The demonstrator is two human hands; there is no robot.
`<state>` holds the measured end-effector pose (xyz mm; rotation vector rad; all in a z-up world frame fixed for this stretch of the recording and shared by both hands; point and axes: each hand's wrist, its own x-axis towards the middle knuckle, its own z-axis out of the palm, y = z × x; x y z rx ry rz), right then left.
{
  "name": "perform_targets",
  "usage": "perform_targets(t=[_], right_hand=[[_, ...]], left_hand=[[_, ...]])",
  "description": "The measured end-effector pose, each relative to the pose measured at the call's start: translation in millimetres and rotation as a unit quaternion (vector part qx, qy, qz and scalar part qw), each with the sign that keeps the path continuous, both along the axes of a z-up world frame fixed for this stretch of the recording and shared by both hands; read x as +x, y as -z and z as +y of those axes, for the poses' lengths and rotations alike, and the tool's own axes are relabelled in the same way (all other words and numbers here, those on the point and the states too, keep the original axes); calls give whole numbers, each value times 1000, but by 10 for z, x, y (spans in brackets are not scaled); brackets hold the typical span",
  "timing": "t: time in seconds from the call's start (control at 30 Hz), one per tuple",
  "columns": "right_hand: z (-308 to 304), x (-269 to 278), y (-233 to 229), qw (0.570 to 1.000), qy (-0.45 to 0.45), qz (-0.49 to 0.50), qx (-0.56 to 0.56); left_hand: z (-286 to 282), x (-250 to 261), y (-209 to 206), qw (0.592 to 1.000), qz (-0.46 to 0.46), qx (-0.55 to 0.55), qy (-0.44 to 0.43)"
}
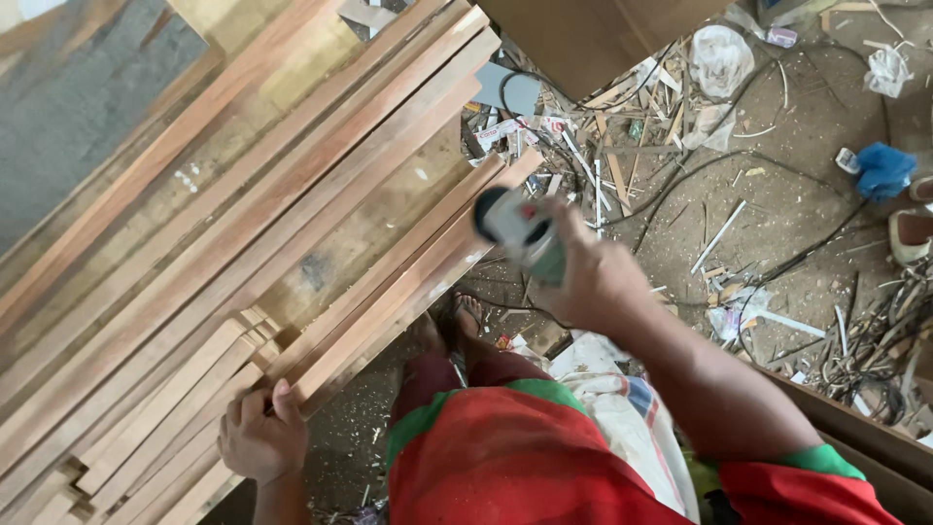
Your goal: The person uses a power sander to sand the surfaces and ends of multiple wooden strips laid out on a workbench.
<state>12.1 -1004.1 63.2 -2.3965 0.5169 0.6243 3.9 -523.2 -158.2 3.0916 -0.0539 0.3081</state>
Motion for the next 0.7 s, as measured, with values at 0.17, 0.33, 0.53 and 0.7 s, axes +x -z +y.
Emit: perform_targets(t=[0.17,0.33,0.53,0.7], right_hand=[[-411,131,-101,978,197,-4,-66],[-558,-372,97,949,293,-55,-98],[-942,-928,879,901,367,-176,150],[-1498,-958,1418,868,396,-132,268]], left_hand=[[-45,5,-92,999,35,-7,-9],[-243,213,-385,988,18,-104,114],[-1739,366,-526,944,50,-240,219],[-2484,659,-565,962,131,-144,194]])
